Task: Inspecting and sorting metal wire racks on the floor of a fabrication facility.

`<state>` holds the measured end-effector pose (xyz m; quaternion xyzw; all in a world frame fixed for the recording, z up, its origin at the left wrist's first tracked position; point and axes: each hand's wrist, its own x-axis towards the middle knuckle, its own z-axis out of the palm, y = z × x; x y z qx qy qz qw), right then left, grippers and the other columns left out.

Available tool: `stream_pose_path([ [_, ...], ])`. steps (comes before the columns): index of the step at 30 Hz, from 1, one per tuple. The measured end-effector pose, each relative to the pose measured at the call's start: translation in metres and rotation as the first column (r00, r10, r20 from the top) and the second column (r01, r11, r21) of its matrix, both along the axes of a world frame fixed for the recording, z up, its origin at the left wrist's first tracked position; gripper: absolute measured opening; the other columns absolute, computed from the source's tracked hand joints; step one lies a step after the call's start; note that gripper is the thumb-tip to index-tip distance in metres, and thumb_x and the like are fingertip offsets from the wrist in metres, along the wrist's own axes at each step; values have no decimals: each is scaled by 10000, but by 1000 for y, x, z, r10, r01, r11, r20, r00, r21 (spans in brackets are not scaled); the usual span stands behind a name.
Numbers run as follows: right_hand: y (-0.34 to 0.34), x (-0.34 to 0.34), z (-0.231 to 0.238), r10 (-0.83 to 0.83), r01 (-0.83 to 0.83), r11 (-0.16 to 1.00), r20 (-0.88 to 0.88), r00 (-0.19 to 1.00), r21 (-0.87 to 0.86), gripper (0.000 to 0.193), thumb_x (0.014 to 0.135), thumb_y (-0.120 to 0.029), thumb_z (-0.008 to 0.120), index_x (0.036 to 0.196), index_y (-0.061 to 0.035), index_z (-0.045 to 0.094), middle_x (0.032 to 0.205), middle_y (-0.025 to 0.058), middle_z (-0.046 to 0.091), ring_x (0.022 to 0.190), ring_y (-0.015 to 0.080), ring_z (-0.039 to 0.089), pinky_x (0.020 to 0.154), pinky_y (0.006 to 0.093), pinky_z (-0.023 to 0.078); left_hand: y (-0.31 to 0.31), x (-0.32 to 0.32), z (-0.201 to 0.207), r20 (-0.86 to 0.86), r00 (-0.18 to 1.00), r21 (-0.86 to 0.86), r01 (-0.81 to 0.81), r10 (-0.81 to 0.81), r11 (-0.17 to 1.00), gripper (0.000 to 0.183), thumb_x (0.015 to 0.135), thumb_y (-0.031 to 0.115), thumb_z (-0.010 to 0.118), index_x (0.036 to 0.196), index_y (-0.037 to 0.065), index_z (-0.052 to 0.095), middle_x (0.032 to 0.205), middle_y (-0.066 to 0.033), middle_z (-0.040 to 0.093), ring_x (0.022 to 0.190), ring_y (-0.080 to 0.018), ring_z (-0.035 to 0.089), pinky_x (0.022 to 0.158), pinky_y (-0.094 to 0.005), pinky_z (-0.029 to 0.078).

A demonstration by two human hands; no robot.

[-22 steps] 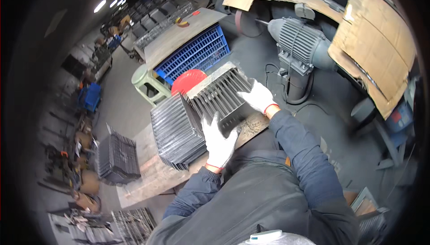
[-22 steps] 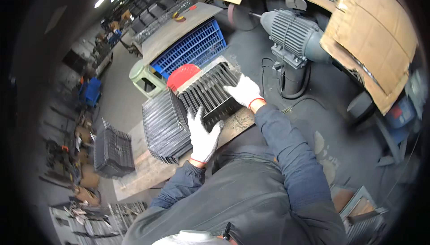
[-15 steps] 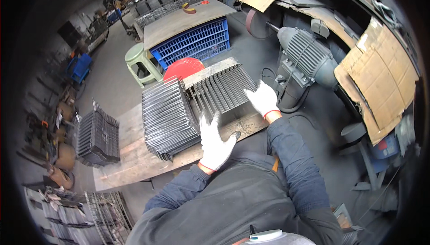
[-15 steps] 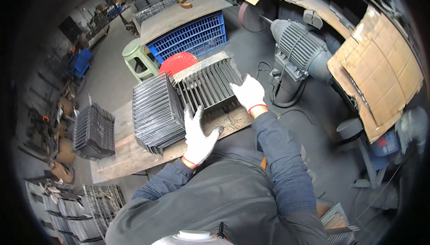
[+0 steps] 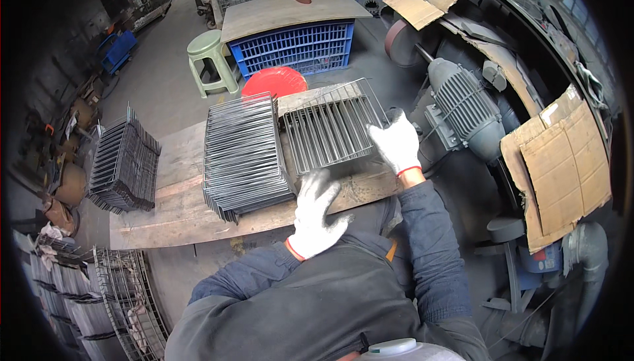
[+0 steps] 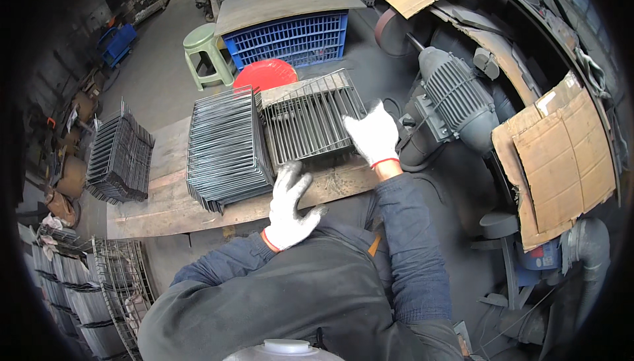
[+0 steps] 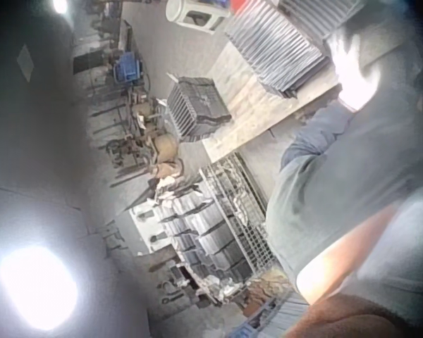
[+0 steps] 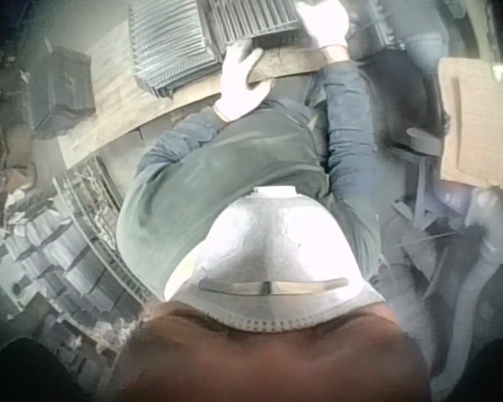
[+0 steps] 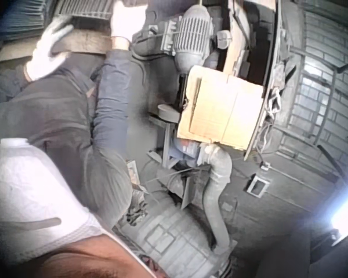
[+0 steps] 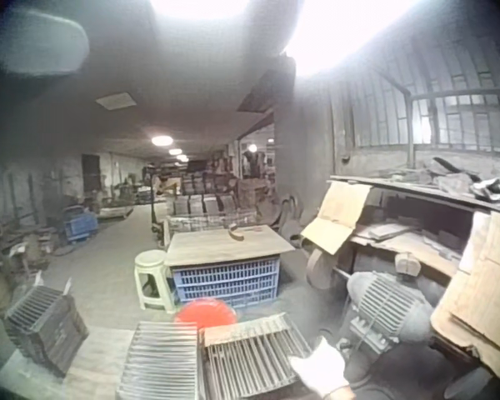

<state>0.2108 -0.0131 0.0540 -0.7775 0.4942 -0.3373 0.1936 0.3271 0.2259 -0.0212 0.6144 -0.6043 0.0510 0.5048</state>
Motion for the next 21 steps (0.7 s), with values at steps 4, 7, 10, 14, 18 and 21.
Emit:
stream_pose_path([
  [4, -5, -15, -10, 155, -194, 975, 290, 945, 111, 521, 848, -352, 877, 1147, 32, 689, 1071, 218, 771, 946, 361, 752, 863, 413, 588, -3, 4, 19, 10, 982, -201, 187, -189, 962, 581, 822, 188, 901, 1328, 13, 674, 1340, -246, 693, 1261, -481, 660, 1140, -576, 488],
  [7, 7, -36, -3, 78, -112, 988, 278, 957, 109, 513, 875, -258, 893, 1204, 65, 666, 1042, 166, 761, 942, 232, 729, 849, 359, 579, -12, -2, 21, -161, 852, -113, 485, -498, 867, 222, 814, 189, 869, 923, 42, 742, 879, -138, 724, 852, -331, 712, 825, -451, 559],
  [10, 18, -56, -17, 65, -194, 971, 624, 779, 142, 452, 909, -145, 867, 1246, 74, 662, 1069, 127, 758, 944, 177, 718, 828, 321, 582, 3, -3, 5, -350, 833, 199, 512, -428, 835, 207, 862, 70, 827, 824, 28, 629, 741, -119, 599, 651, -273, 560, 606, -382, 453],
  [14, 76, -91, -7, -233, -258, 826, 720, 654, 502, 381, 989, -108, 755, 1344, -15, 652, 977, 26, 710, 710, 84, 621, 608, 244, 529, -4, -10, 9, -458, 748, 222, 620, -480, 753, 251, 882, 123, 828, 800, 28, 611, 697, -94, 551, 603, -211, 472, 568, -368, 398],
  [18, 132, -117, -40, -416, -369, 740, 814, 405, 562, 114, 1041, -116, 688, 1136, -80, 636, 890, 1, 661, 653, 96, 614, 544, 267, 516, -18, -28, 40, -422, 826, 412, 542, -374, 732, 391, 877, 321, 906, 947, 15, 671, 839, -120, 648, 743, -194, 604, 668, -357, 497],
  [21, 164, -122, -67, -483, -314, 770, 829, 281, 555, 124, 1051, -83, 664, 1154, -86, 594, 941, 17, 671, 720, 125, 659, 595, 302, 557, -24, -43, 37, -336, 857, 194, 470, -392, 861, 788, 840, 378, 897, 1446, 3, 562, 1319, -222, 661, 1234, -382, 679, 1050, -431, 554],
])
